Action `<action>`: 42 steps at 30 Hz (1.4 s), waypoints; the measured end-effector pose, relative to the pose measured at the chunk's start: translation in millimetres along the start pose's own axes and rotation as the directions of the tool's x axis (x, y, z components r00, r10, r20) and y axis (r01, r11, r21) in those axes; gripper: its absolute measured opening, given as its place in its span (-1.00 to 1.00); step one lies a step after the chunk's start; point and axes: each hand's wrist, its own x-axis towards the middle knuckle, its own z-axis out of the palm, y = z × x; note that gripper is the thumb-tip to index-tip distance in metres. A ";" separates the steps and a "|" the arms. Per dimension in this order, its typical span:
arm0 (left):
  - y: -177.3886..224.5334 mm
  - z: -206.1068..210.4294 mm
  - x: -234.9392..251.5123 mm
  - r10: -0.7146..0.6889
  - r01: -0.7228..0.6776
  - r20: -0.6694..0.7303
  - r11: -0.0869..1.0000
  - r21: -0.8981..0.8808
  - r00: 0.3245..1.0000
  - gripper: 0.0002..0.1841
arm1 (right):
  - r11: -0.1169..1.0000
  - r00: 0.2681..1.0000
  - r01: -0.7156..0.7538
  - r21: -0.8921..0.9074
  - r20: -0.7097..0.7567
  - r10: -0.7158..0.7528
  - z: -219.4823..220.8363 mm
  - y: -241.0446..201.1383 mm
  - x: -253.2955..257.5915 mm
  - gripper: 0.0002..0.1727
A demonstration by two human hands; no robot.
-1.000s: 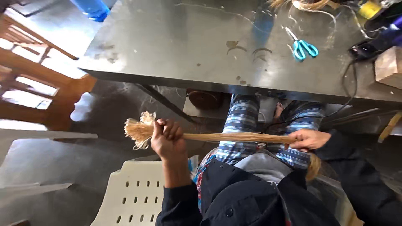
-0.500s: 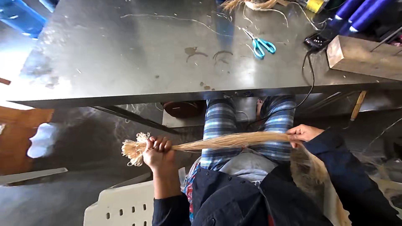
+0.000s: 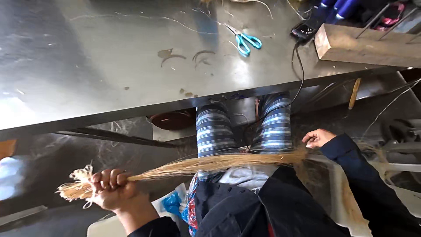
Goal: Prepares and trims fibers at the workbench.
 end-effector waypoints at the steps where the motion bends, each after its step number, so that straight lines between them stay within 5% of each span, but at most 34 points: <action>1: 2.8 -2.5 0.9 0.008 -0.008 -0.003 1.000 -0.002 1.000 -0.28 | 0.999 0.998 0.036 0.020 -0.054 -0.034 2.8 2.1 -1.6 -0.72; 10: 8.9 -10.9 -0.6 0.044 -0.043 -0.035 0.998 0.045 0.998 -0.24 | 0.832 0.836 0.525 0.180 -0.295 -0.463 71.2 -16.8 -11.7 -0.83; 15: 6.1 -9.9 -1.9 0.036 -0.036 -0.017 0.999 0.034 0.999 -0.25 | 0.865 0.853 0.486 0.123 -0.281 -0.439 98.4 -29.7 -8.4 -0.65; 18: 4.3 -4.5 -3.8 0.027 -0.026 -0.032 0.999 0.034 0.999 -0.24 | 0.840 0.819 0.528 0.122 -0.334 -0.466 109.0 -33.1 -5.5 -0.71; 22: 4.9 -5.0 -5.2 0.024 -0.019 -0.062 0.998 0.068 0.998 -0.26 | 0.855 0.719 0.517 -0.035 -0.525 -0.456 111.5 -36.1 -6.7 -0.82; 26: 11.2 -0.3 -6.6 0.006 0.002 -0.083 0.996 0.091 0.997 -0.28 | 0.859 0.526 0.321 -0.398 -0.680 -0.511 107.0 -32.4 -2.7 -0.87; 29: 18.0 2.1 -5.3 0.017 -0.005 -0.118 0.995 0.104 0.993 -0.29 | 0.847 0.461 0.219 -0.485 -0.713 -0.528 95.8 -20.5 0.0 -0.86; 38: 39.2 -0.8 -0.4 0.101 -0.070 -0.217 0.986 0.149 0.971 -0.35 | 0.915 0.639 -0.106 -0.388 -0.732 -0.236 18.2 72.3 0.8 -0.78; 42: 48.2 -13.6 2.0 0.109 -0.082 -0.193 0.987 0.141 0.975 -0.39 | 0.834 0.774 -0.448 -0.322 -0.607 0.181 -12.5 103.4 3.3 -0.68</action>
